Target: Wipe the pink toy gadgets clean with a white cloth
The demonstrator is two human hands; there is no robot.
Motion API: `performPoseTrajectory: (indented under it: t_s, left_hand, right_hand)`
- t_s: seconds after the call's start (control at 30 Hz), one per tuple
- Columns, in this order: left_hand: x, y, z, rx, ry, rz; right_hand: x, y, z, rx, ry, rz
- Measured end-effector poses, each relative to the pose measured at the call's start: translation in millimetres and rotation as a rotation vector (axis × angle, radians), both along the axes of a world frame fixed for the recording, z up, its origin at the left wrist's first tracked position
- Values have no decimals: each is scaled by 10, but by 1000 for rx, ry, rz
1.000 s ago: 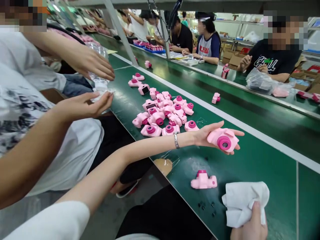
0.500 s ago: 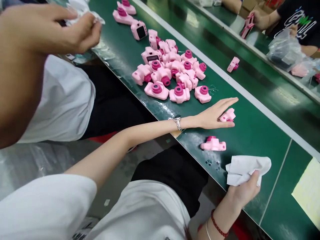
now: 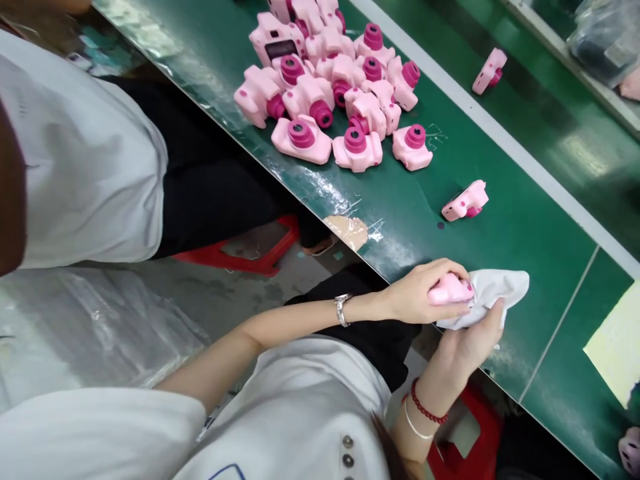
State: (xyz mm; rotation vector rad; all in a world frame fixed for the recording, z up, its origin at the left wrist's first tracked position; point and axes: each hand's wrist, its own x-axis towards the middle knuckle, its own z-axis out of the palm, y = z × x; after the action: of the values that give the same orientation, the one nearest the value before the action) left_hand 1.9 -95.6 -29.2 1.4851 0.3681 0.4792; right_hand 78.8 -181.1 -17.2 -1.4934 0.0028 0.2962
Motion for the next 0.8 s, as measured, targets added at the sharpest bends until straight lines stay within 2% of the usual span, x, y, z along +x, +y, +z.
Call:
performPoseTrajectory:
  t_s: [0.1, 0.13, 0.2, 0.37, 0.63, 0.8]
  left_hand:
    - [-60, -13, 71, -550, -72, 122]
    - [-88, 7, 101, -687, -89, 134]
    - [-145, 61, 165, -836, -114, 142]
    - [-228, 144, 282, -899, -93, 158]
    - [-208, 128, 304, -963, -51, 188]
    - [-218, 139, 332, -1048, -2, 210]
  right_hand:
    - [-145, 72, 102, 109, 108, 13]
    - [-176, 84, 137, 135, 129, 27]
    - [-209, 97, 196, 170, 142, 57]
    - [-177, 106, 234, 204, 73, -4]
    - [-97, 92, 197, 105, -237, -196]
    - [-140, 102, 194, -40, -236, -116]
